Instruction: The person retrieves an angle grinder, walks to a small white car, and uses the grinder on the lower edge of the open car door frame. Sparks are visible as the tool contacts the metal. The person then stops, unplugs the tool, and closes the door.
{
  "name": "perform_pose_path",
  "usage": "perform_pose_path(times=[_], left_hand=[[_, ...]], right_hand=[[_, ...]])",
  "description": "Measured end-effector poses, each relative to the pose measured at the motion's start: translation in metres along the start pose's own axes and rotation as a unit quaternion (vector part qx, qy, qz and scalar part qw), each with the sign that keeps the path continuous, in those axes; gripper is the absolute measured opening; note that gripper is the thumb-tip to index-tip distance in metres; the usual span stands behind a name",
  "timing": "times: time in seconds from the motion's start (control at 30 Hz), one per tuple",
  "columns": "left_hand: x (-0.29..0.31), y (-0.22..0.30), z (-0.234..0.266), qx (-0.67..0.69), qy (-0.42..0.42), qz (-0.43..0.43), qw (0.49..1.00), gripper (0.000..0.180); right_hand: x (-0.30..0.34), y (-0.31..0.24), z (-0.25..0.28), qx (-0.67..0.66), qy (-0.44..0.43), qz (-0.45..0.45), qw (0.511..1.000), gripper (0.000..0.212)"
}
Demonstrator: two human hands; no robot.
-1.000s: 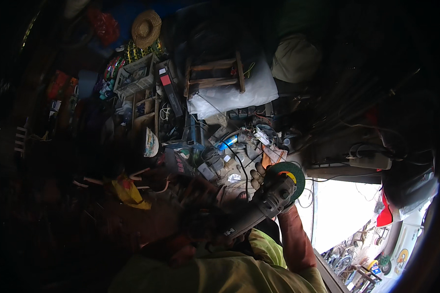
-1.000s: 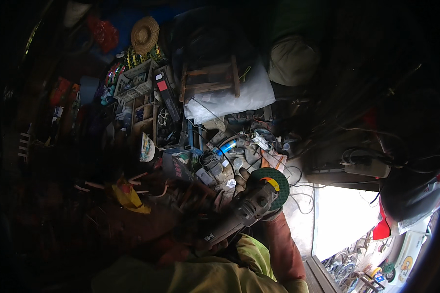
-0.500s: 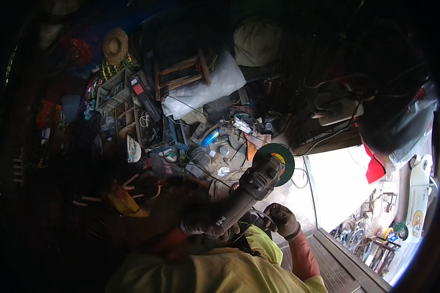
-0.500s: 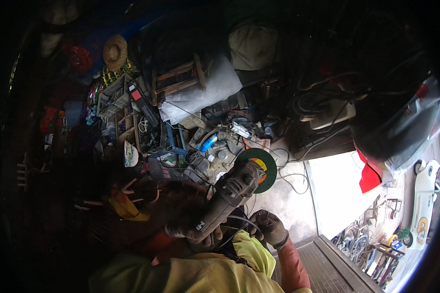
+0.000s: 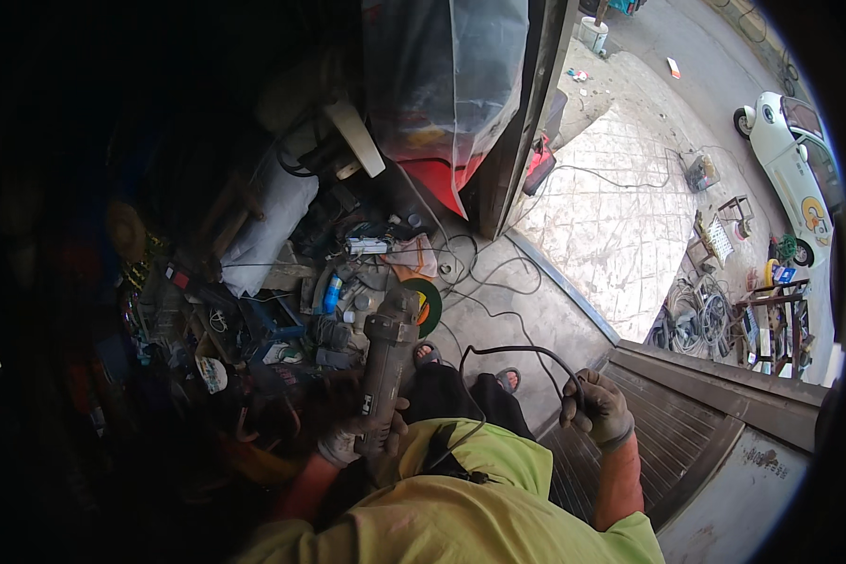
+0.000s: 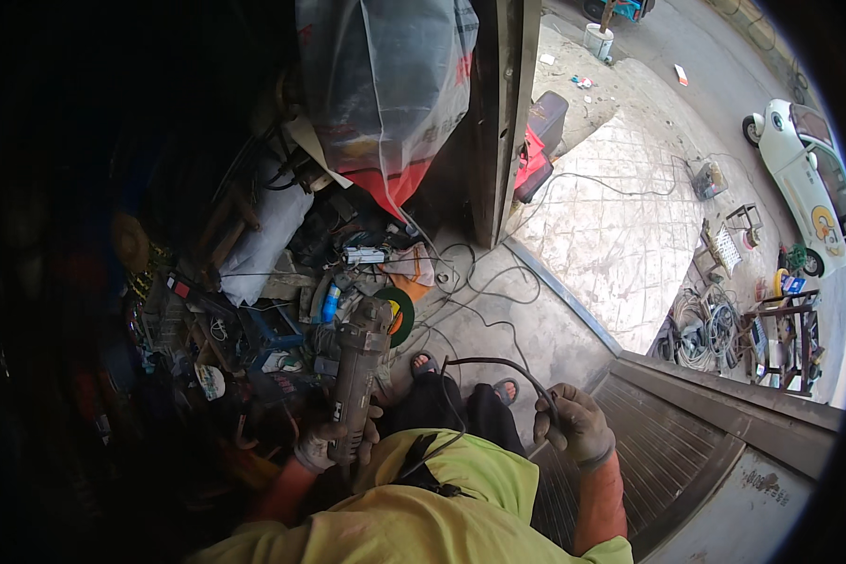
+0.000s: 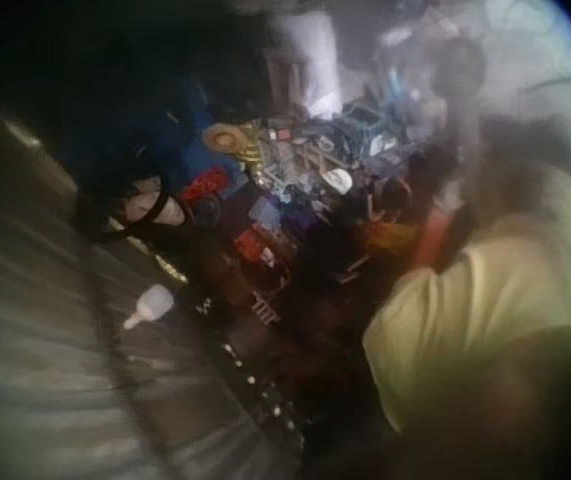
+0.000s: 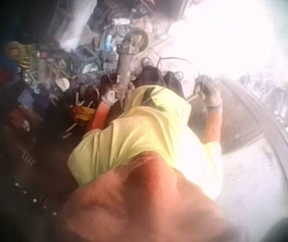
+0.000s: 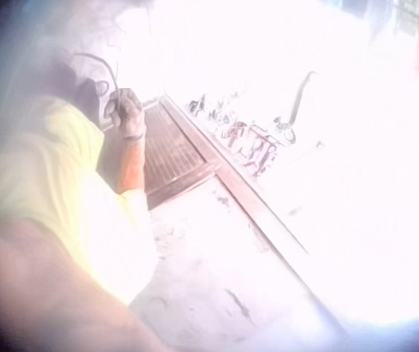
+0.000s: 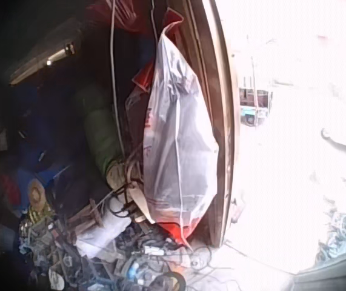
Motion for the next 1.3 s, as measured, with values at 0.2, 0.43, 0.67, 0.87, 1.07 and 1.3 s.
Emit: perform_pose_path(times=[0.2,0.43,0.67,0.87,1.07,1.3], left_hand=[[-0.032,-0.018,0.022,-0.029,0.045,0.091,0.994,0.079],[-0.058,0.022,0.042,-0.072,-0.024,0.158,0.985,0.068],[-0.079,0.053,0.048,-0.137,-0.066,0.164,0.975,0.063],[-0.068,0.041,0.077,-0.061,-0.036,0.174,0.982,0.065],[-0.063,0.021,0.129,0.04,-0.016,0.189,0.981,0.056],[-0.082,0.01,0.152,0.091,-0.015,0.251,0.964,0.058]], right_hand=[[-0.005,0.0,0.016,0.01,0.085,0.04,0.996,0.026],[0.01,0.01,0.025,-0.025,0.204,0.089,0.975,0.025],[0.018,0.021,0.028,-0.014,0.269,0.108,0.957,0.021],[0.013,0.027,0.025,0.037,0.273,0.061,0.959,0.02],[0.023,0.034,0.033,0.001,0.296,0.069,0.953,0.024],[0.037,0.02,0.051,-0.007,0.3,0.101,0.949,0.025]])
Point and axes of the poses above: each hand's wrist, its own x-axis away from the middle knuckle, its own z-axis out of the back of the hand, y = z × x, the point moved 6 cm from there along -x, towards the middle knuckle, and after that the axes turned 11 degrees about -y, right-handed, at the moved point
